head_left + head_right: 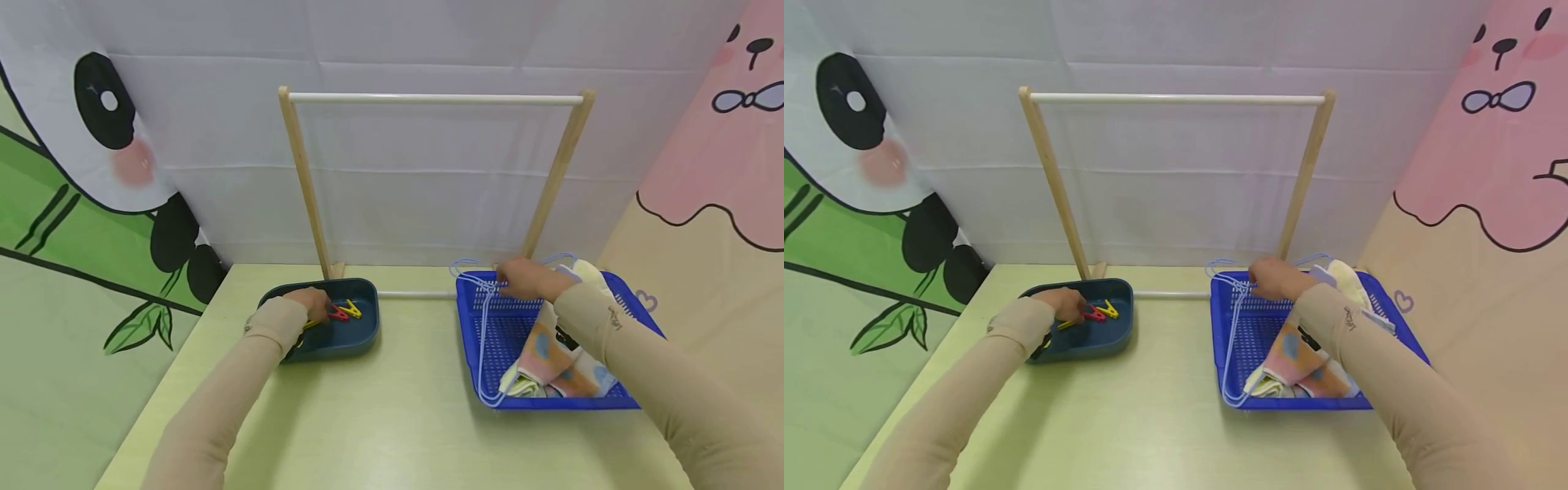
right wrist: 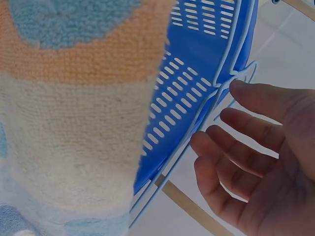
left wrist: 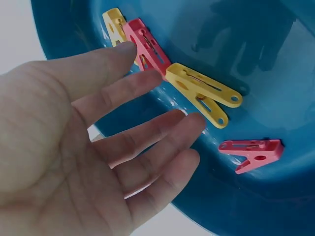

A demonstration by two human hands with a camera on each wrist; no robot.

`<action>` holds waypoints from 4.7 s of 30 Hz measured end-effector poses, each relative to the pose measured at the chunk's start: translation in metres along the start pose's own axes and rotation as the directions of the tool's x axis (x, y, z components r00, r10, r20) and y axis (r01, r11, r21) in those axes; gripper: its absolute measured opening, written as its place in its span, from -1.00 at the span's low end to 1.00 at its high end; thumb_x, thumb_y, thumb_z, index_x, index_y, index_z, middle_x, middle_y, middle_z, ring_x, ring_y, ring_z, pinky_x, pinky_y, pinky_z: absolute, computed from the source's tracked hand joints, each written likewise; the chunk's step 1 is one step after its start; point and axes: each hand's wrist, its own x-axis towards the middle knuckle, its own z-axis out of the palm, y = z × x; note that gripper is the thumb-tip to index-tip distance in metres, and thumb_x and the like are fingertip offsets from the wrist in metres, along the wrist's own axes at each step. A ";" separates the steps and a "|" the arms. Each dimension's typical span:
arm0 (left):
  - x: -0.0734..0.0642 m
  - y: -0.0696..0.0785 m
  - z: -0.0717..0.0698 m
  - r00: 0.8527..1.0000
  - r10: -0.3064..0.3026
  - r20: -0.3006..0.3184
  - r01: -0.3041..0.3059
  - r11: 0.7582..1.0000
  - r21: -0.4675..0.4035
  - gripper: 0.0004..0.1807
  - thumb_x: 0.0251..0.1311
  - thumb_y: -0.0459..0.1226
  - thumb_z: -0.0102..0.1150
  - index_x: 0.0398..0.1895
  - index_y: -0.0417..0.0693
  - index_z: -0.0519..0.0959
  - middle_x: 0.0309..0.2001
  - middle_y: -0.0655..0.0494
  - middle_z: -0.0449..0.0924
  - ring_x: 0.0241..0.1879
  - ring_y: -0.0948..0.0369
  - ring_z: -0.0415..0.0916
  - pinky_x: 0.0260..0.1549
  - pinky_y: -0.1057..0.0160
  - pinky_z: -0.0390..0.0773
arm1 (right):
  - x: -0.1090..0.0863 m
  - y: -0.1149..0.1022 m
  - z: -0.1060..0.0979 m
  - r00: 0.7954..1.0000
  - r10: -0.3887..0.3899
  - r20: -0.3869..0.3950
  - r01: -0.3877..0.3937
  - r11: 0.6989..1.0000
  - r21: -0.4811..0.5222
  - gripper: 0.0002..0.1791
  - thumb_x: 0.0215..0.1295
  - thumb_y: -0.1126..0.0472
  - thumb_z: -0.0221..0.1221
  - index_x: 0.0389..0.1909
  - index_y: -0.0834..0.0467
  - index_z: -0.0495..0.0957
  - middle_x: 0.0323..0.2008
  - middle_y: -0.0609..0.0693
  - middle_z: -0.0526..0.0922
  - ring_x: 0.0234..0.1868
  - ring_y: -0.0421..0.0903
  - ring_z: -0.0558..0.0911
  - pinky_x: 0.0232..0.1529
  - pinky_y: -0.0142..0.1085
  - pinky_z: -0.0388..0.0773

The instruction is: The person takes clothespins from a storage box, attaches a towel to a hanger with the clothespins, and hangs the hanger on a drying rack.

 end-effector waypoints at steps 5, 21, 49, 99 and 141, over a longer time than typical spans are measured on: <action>0.001 -0.006 0.003 0.999 -0.020 0.034 0.019 0.999 0.034 -0.73 0.26 -0.27 0.05 -0.04 -0.17 0.59 -0.08 -0.06 0.53 -0.24 0.07 0.40 -0.24 0.09 0.40 | 0.003 0.001 0.002 1.000 0.001 -0.010 -0.001 1.000 -0.013 -0.77 0.18 0.28 0.24 -0.20 0.36 0.60 -0.25 0.20 0.63 -0.18 0.14 0.60 -0.11 -0.03 0.52; 0.008 -0.014 0.016 0.995 -0.042 0.095 0.037 0.998 0.052 -0.64 0.35 -0.30 -0.11 0.14 -0.20 0.48 0.14 -0.13 0.44 -0.14 0.05 0.36 -0.20 0.07 0.35 | 0.006 0.000 0.010 0.995 -0.086 -0.060 0.085 0.996 -0.011 -0.95 0.19 0.31 0.21 -0.41 0.23 0.61 -0.43 0.05 0.60 -0.36 0.01 0.59 -0.30 -0.12 0.56; 0.010 -0.013 0.015 0.999 0.027 0.033 -0.026 0.999 -0.027 -0.72 0.17 -0.24 0.23 -0.05 -0.11 0.60 -0.06 -0.02 0.56 -0.14 0.08 0.49 -0.09 -0.02 0.48 | 0.020 -0.012 0.016 0.999 0.009 -0.046 -0.016 0.988 -0.151 -0.94 0.20 0.36 0.20 -0.33 0.20 0.62 -0.36 0.05 0.57 -0.29 0.02 0.57 -0.21 -0.07 0.53; -0.017 0.000 -0.011 0.975 0.161 -0.157 -0.182 0.974 -0.132 -0.59 0.25 -0.41 0.03 0.18 -0.26 0.38 0.04 -0.19 0.47 -0.09 0.01 0.47 -0.15 0.06 0.47 | -0.001 -0.008 -0.001 0.992 -0.075 -0.105 0.060 0.988 -0.139 -0.67 0.43 0.10 -0.06 -0.46 0.17 0.52 -0.42 0.05 0.50 -0.30 0.08 0.48 -0.18 -0.01 0.40; -0.033 0.015 -0.012 0.846 0.234 -0.479 -0.352 0.920 -0.173 -0.66 0.23 -0.26 0.20 0.00 -0.28 0.55 -0.10 -0.17 0.58 -0.21 0.06 0.57 -0.23 0.12 0.56 | -0.061 0.024 -0.052 0.960 0.011 -0.280 0.062 0.967 0.248 -0.62 0.56 0.15 -0.31 -0.42 0.18 0.34 -0.44 0.07 0.47 -0.35 0.03 0.46 -0.23 -0.06 0.35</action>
